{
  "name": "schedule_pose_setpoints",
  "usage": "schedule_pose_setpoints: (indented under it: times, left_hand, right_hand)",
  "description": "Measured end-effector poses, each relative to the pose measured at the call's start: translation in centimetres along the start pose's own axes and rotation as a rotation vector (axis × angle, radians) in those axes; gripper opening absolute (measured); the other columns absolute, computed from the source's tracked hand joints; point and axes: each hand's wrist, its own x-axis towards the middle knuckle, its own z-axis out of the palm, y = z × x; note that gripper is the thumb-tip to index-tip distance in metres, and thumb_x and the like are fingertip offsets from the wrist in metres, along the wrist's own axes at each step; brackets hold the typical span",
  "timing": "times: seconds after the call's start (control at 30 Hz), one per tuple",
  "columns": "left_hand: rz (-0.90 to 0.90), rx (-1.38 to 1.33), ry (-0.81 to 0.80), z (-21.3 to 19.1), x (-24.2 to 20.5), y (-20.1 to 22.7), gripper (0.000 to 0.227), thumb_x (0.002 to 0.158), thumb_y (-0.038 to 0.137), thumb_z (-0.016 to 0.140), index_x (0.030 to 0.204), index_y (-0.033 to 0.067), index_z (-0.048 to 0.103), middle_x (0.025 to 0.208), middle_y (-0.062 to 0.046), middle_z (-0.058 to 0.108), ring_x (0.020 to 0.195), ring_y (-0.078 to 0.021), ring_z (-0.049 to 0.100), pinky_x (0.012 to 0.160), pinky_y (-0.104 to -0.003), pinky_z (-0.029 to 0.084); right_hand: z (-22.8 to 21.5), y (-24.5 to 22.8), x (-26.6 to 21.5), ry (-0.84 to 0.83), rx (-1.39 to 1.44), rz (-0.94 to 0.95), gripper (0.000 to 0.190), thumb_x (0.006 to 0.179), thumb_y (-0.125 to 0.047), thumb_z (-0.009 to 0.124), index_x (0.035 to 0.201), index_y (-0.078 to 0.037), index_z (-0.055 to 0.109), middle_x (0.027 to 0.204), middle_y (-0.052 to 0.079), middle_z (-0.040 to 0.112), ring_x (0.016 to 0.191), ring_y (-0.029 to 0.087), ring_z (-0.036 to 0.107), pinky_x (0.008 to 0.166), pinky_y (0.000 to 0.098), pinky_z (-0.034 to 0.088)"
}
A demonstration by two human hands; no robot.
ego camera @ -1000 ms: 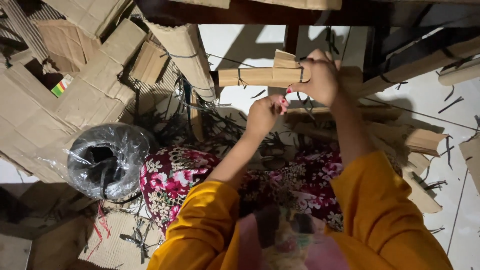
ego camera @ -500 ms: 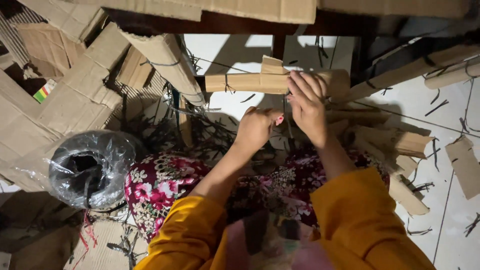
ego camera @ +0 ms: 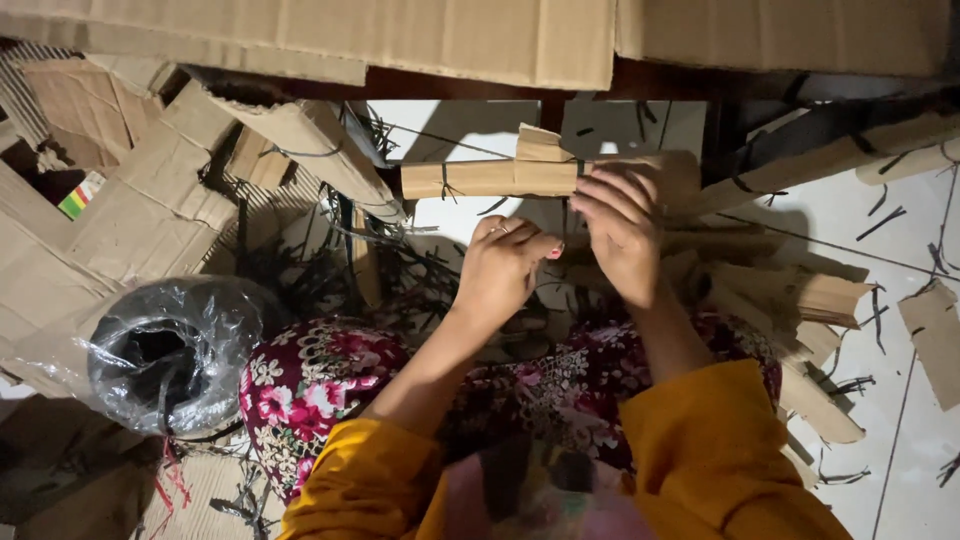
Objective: Tying rolled cardboard pieces together using plastic ties and scissors
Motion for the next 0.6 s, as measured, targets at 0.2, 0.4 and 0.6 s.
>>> schedule_pose_setpoints:
  times: [0.2,0.4,0.6]
  left_hand:
    - [-0.207,-0.160,0.079,-2.2,2.8,0.1,0.020,0.102,0.017,0.057,0.091,0.0254,0.070,0.083,0.005,0.072,0.105,-0.0206,0.068,0.101,-0.042,0.045]
    - [-0.118,-0.019,0.078,-1.5,5.5,1.2,0.014,0.099,0.024,0.061,0.089,0.0243,0.071,0.101,0.007,0.072,0.113,-0.0177,0.061,0.098,-0.038,0.045]
    - [-0.253,-0.327,0.026,0.3,5.9,0.0,0.019,0.105,0.028,0.055,0.106,0.0179,0.071,0.096,-0.007,0.071,0.095,-0.0340,0.070,0.087,-0.045,0.058]
  right_hand:
    - [-1.0,3.1,-2.0,-0.219,0.153,0.087,0.009,0.097,-0.003,0.073,0.095,-0.009,0.080,0.113,0.009,0.078,0.112,0.031,0.072,0.098,0.0454,0.053]
    - [-1.2,1.4,0.3,-0.229,0.208,0.094,0.009,0.089,0.000,0.081,0.090,-0.008,0.080,0.108,0.018,0.076,0.103,0.041,0.066,0.093,0.0548,0.053]
    - [-0.6,0.5,0.7,-0.101,0.344,0.213,0.010,0.092,0.006,0.078,0.091,-0.004,0.080,0.092,0.011,0.076,0.090,0.032,0.069,0.086,0.0450,0.056]
